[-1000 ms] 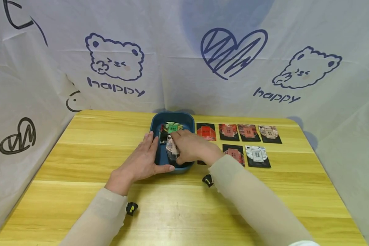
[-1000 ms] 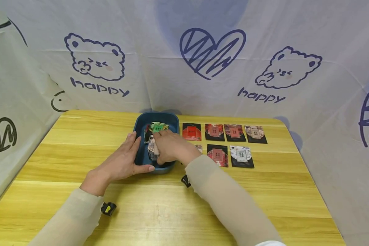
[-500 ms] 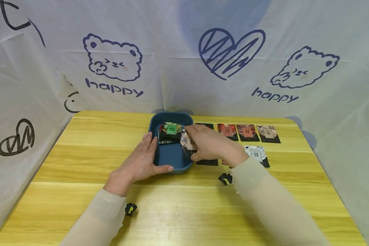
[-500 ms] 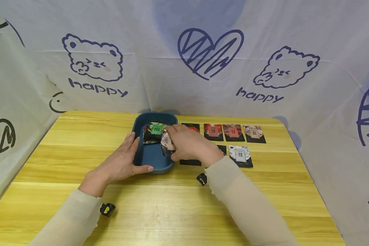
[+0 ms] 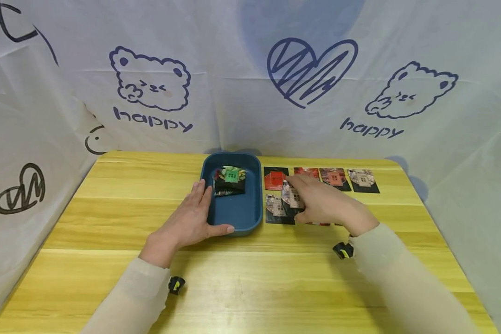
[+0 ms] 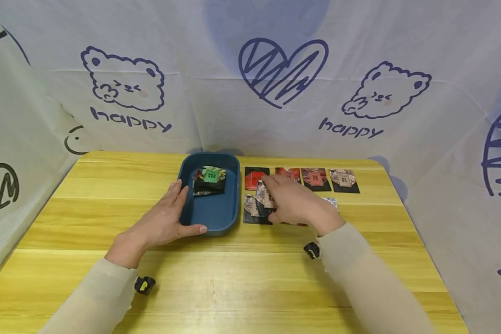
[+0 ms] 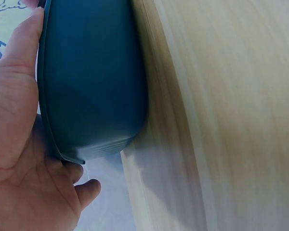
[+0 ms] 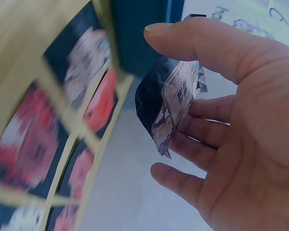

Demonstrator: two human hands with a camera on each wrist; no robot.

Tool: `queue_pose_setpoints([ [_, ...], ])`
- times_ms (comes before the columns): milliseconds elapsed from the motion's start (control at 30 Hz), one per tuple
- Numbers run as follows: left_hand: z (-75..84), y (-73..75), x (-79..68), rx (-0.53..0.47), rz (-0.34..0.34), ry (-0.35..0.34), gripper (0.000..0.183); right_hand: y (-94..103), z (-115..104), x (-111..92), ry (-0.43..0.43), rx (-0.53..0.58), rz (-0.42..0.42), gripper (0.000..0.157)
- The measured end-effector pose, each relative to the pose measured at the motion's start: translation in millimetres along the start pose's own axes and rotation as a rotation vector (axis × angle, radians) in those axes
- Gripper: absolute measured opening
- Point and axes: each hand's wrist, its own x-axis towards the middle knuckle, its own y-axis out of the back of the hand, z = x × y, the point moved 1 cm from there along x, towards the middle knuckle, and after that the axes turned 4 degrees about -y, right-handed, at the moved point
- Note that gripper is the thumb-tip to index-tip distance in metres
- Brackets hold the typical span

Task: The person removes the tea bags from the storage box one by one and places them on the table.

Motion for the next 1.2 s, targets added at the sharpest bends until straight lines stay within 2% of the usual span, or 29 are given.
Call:
queue_pose_setpoints([
  [267, -0.7, -0.5, 0.5, -0.003, 0.000, 0.001, 0.133, -5.2, 50.8, -20.6, -0.070, -0.019, 0.012, 0.107],
  [600, 1.2, -0.4, 0.3, 0.007, 0.003, -0.004, 0.133, -14.0, 134.2, -51.2, -0.213, -0.035, -0.022, 0.105],
  [767, 0.6, 0.4, 0.1, 0.009, 0.002, -0.002, 0.133, -20.9, 167.0, -61.7, -0.228, -0.058, -0.031, 0.107],
  [967, 0.0, 0.2, 0.6, 0.012, 0.001, -0.006, 0.133, -27.8, 189.7, -67.3, -0.231, -0.095, -0.058, 0.106],
  [1200, -0.5, -0.5, 0.8, 0.011, -0.003, -0.004, 0.133, -30.4, 194.4, -63.1, -0.230, -0.098, -0.092, 0.104],
])
